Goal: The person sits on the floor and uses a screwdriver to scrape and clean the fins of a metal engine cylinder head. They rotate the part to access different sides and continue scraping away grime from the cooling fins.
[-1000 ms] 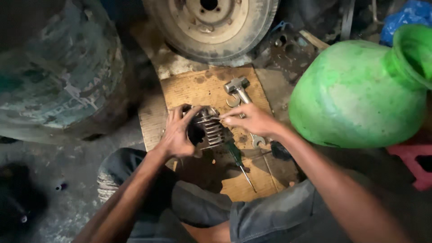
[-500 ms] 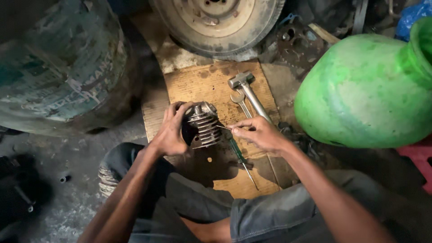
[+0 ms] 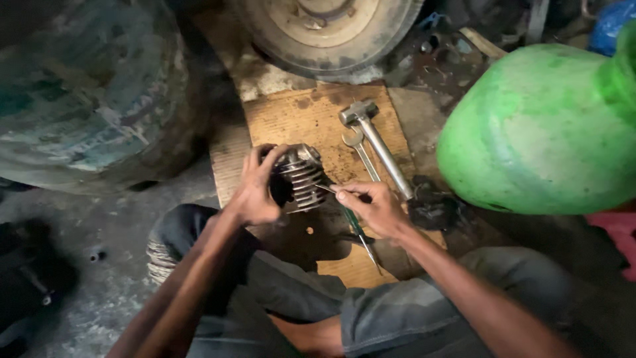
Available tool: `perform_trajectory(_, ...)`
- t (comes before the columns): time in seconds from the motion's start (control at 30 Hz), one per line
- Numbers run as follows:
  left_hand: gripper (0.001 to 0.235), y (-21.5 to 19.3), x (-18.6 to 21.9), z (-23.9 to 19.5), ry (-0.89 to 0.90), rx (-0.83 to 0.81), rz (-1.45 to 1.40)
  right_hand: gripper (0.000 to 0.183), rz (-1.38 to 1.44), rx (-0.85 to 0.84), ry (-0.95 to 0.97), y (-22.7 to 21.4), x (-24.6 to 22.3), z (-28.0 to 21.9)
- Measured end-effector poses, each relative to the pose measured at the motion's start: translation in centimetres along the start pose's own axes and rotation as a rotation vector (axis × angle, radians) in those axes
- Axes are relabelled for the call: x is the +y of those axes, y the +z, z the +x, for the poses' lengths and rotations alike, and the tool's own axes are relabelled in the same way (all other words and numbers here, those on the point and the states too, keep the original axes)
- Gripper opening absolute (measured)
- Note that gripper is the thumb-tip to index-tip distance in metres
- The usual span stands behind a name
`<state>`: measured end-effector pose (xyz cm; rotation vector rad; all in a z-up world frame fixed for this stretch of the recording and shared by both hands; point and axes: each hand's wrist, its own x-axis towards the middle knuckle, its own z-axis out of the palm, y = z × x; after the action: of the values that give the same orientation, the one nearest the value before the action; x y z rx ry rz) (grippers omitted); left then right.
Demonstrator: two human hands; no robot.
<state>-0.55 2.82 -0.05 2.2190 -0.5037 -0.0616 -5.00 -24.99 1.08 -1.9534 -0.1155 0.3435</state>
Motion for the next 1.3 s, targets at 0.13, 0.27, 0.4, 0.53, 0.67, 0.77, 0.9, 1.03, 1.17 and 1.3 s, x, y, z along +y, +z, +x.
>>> perform_trajectory(0.13,0.119,0.3,0.0,0.0,0.014,0.011,0.035,0.03,-0.275,-0.076,-0.131,-1.5,-1.2,1.8)
perform_trajectory(0.27,0.121,0.1,0.4,0.6,-0.036,-0.027,0.065,0.031,-0.484,-0.272,0.002,-4.4,-4.2,5.2)
perform_trajectory(0.4,0.113,-0.3,1.0,0.0,0.049,0.033,-0.008,0.032,-0.593,-0.378,-0.069,-4.7,-5.6,5.6)
perform_trajectory(0.53,0.111,-1.0,1.3,0.4,-0.011,-0.008,0.011,0.031,-0.331,-0.174,-0.17,-2.5,-3.4,1.4)
perform_trajectory(0.67,0.109,-0.9,1.5,0.0,-0.158,-0.107,0.124,0.034,-0.169,-0.01,-0.055,0.0,-0.5,-1.7)
perform_trajectory(0.77,0.11,-1.0,1.9,0.0,-0.006,-0.036,0.096,0.035,-0.107,0.032,-0.04,0.6,0.1,-1.6)
perform_trajectory(0.9,0.121,-1.2,2.2,-0.5,-0.064,-0.058,0.182,0.034,-0.067,0.055,-0.176,1.6,-0.3,-1.3)
perform_trajectory(1.03,0.135,-0.7,2.3,-0.6,-0.009,-0.007,0.243,0.034,-0.039,0.084,-0.097,2.7,-0.9,-1.8)
perform_trajectory(1.17,0.125,-0.3,2.0,-0.5,0.068,0.05,0.27,0.038,0.017,0.059,0.25,2.9,-0.9,-2.1)
perform_trajectory(1.3,0.124,-0.5,1.5,-0.5,-0.022,0.013,0.236,0.035,-0.008,0.107,-0.075,2.7,0.0,-1.7)
